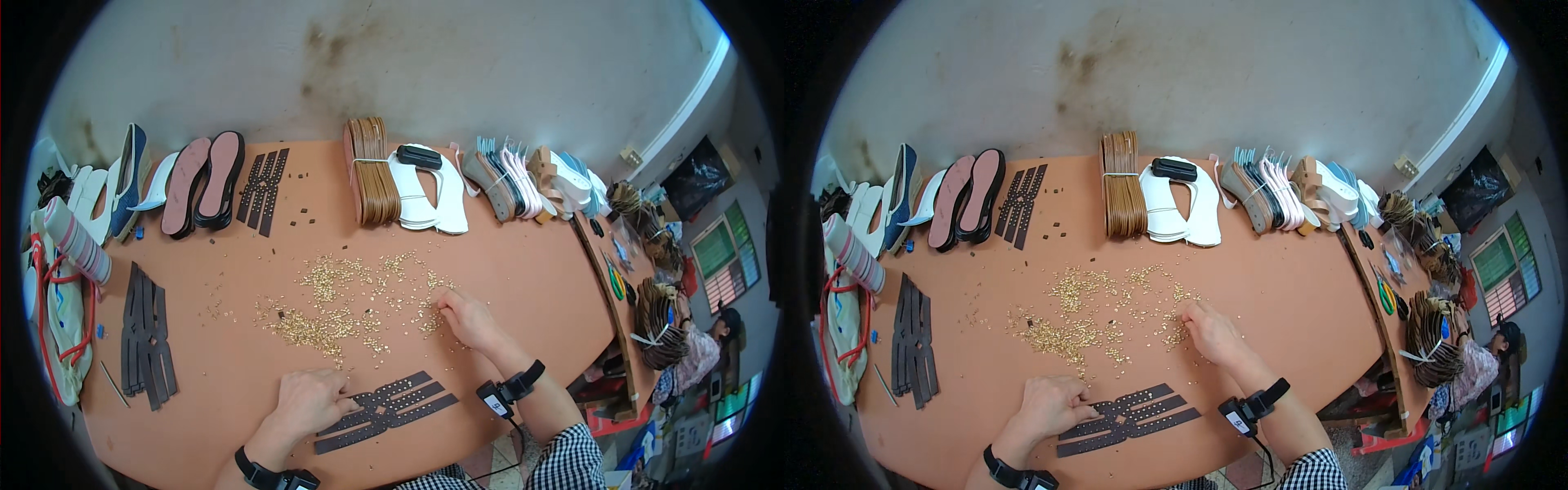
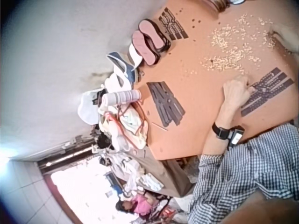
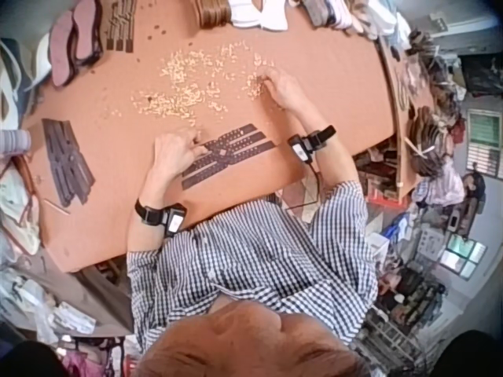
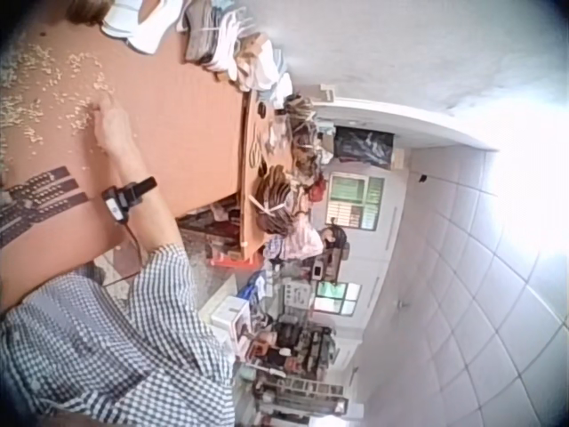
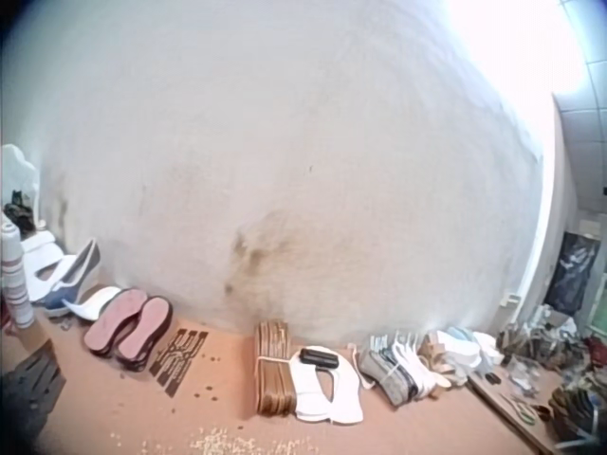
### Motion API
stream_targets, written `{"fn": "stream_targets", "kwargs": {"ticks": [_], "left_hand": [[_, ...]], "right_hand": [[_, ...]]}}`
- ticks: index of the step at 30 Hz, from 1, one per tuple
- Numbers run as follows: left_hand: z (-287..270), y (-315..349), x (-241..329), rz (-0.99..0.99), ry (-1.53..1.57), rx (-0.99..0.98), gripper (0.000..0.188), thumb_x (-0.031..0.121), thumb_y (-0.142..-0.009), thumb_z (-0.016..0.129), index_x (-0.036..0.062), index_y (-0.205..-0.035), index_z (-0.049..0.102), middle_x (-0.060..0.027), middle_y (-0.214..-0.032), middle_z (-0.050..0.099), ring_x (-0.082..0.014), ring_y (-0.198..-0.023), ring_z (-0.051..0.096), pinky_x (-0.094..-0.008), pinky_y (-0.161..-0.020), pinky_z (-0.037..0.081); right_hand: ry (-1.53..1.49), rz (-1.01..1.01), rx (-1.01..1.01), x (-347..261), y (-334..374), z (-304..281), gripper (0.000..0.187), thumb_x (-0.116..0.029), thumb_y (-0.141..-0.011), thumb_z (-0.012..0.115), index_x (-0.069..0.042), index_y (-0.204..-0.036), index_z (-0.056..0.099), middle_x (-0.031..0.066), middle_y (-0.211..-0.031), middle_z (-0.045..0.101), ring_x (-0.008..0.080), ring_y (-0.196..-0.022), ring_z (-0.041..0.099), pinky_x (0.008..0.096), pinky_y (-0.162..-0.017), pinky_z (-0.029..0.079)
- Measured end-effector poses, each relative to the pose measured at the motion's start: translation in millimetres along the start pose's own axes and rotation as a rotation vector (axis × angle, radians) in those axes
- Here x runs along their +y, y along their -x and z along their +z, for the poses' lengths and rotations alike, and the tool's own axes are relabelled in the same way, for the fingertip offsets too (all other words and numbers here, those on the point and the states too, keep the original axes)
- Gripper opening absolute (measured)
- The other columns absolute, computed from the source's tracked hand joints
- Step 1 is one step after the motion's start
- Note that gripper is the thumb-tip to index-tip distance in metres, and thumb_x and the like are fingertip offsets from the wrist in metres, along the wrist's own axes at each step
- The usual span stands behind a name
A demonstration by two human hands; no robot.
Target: The recorder is manually picking up small gold-colored decorative studs and inserting them into pre-punched holes in leather shoe upper components.
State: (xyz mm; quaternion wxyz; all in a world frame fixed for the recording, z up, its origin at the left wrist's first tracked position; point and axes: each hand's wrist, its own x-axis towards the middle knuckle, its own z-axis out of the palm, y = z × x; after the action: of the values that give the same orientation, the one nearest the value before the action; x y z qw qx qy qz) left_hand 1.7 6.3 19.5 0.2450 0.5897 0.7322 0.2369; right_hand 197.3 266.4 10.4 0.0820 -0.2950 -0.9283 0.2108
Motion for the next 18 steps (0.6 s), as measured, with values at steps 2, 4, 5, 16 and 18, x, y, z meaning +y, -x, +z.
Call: {"fn": "stream_targets", "kwargs": {"ticks": [2,4,5,16,18], "left_hand": [[0,1,0,-0.001,0.006,0.005,0.03,0.036,-0.068,0.076,0.0098,-0.074,0.063,-0.0055,-0.073,0.066,-0.0265,-0.071,0.066,-0.0393,-0.06,0.05],[2,1,-1,0.0,0.021,0.017,0.029,0.036,-0.068,0.076,0.0102,-0.073,0.063,-0.0053,-0.072,0.066,-0.0263,-0.071,0.065,-0.0391,-0.06,0.05],[2,2,-1,0.002,0.016,0.016,0.029,0.036,-0.068,0.076,0.0104,-0.073,0.063,-0.0052,-0.072,0.065,-0.0263,-0.071,0.065,-0.0391,-0.06,0.05],[3,0,-1,0.007,-0.019,0.022,0.028,0.036,-0.069,0.076,0.0115,-0.071,0.062,-0.0044,-0.072,0.065,-0.0247,-0.07,0.065,-0.037,-0.059,0.049],[0,-1,0,-0.096,0.099,-0.045,0.024,0.031,-0.072,0.075,0.0092,-0.075,0.064,-0.0037,-0.072,0.065,-0.0212,-0.068,0.064,-0.0342,-0.059,0.048]], "right_hand": [[0.021,-0.013,-0.036,-3,1,-3,0.014,-0.008,-0.089,0.051,-0.006,-0.103,0.054,0.0166,-0.101,0.062,0.0392,-0.094,0.06,0.0451,-0.079,0.049],[0.031,-0.019,-0.062,-6,-1,-6,0.016,-0.009,-0.09,0.051,-0.006,-0.105,0.054,0.0165,-0.103,0.062,0.0389,-0.095,0.06,0.0451,-0.08,0.049],[0.036,-0.023,-0.075,-8,-1,-6,0.016,-0.01,-0.091,0.051,-0.006,-0.106,0.054,0.0165,-0.104,0.062,0.0387,-0.095,0.06,0.0451,-0.08,0.049],[0.061,0.097,-0.069,-8,-4,-5,0.018,-0.012,-0.091,0.051,-0.007,-0.108,0.056,0.0147,-0.102,0.065,0.0363,-0.097,0.061,0.0433,-0.083,0.049],[0.058,0.142,-0.044,-6,-4,-5,0.018,-0.013,-0.091,0.052,-0.007,-0.108,0.058,0.0156,-0.098,0.066,0.0363,-0.094,0.062,0.0432,-0.082,0.05]]}}
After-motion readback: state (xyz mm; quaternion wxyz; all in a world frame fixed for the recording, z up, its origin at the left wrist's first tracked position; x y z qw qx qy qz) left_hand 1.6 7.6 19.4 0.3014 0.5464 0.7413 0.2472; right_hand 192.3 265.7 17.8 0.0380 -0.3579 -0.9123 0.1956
